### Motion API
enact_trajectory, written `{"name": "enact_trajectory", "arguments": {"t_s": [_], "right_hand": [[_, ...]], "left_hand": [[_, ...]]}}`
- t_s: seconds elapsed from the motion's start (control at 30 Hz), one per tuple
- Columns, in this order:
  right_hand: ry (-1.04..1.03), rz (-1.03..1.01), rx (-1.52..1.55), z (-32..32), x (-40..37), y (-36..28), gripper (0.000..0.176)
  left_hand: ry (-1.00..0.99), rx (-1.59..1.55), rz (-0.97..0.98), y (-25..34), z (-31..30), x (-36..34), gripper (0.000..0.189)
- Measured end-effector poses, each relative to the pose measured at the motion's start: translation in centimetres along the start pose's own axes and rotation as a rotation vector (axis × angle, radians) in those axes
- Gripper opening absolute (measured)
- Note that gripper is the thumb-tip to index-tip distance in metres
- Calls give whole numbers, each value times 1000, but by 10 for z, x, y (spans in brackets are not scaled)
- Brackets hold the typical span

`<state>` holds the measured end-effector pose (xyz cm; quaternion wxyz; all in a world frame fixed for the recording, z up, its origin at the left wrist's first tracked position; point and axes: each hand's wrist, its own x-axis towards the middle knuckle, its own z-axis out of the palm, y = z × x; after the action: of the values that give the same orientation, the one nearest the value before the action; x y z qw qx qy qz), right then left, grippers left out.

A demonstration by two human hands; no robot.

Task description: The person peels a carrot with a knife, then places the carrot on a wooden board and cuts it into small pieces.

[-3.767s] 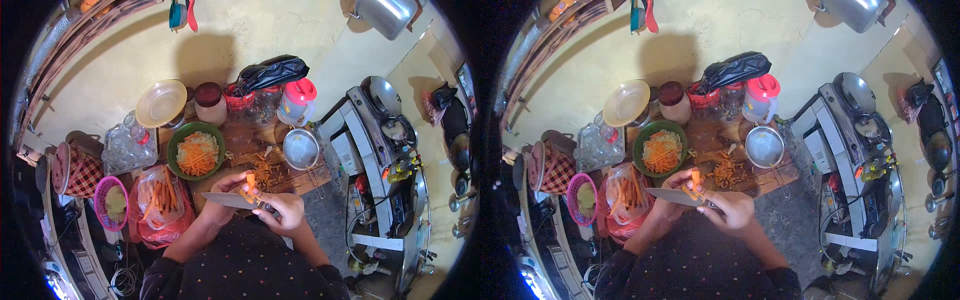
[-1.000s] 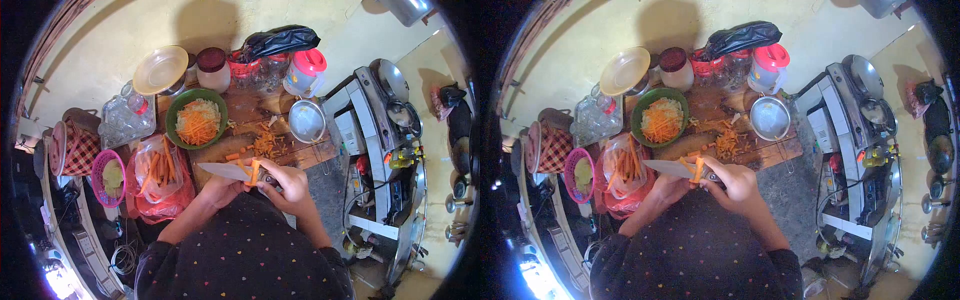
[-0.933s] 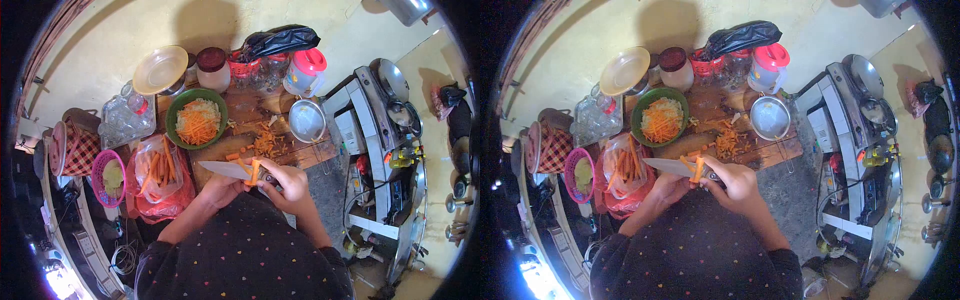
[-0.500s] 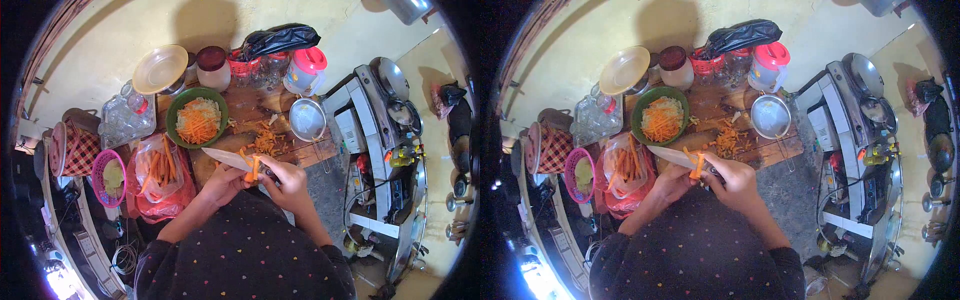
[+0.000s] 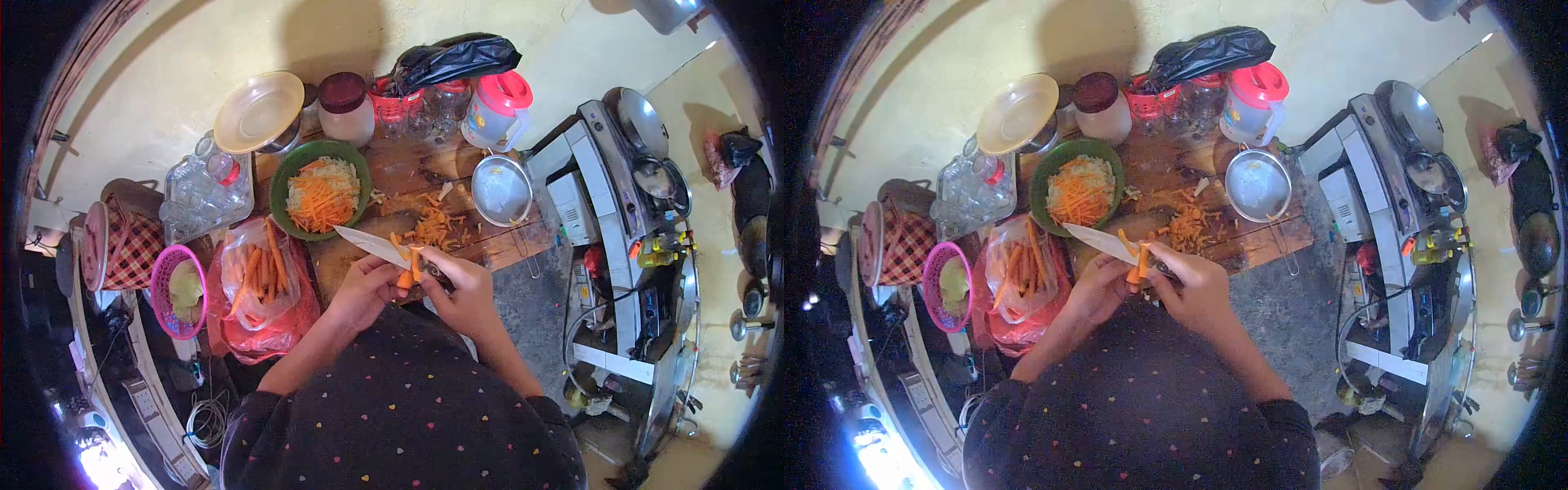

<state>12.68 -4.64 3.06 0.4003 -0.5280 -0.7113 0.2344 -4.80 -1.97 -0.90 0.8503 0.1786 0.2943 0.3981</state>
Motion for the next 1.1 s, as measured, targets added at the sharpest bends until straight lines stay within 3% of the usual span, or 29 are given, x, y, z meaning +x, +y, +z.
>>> {"name": "enact_trajectory", "arguments": {"t_s": [0.3,0.4,0.5,0.6,0.7,0.77,0.9,1.1], "right_hand": [[169,278,116,12,-6,24,36],[98,524,6,1,-3,30,42],[-27,617,-247,-10,-2,32,40],[33,524,-75,-9,-7,40,47],[-51,467,83,-21,-5,16,45],[-25,288,174,-22,-8,8,45],[-90,-28,166,-26,-3,-3,45],[-120,-100,97,-22,-1,1,37]], "left_hand": [[-24,126,18,-4,12,-2,34],[-9,83,-12,0,15,-1,39],[-22,68,-30,2,13,0,41],[-37,61,-25,2,12,0,42],[-74,81,-27,6,14,-3,43],[-96,68,-33,8,18,-5,43],[-173,0,-1,8,19,-5,46],[-116,87,33,11,27,-8,49]]}}
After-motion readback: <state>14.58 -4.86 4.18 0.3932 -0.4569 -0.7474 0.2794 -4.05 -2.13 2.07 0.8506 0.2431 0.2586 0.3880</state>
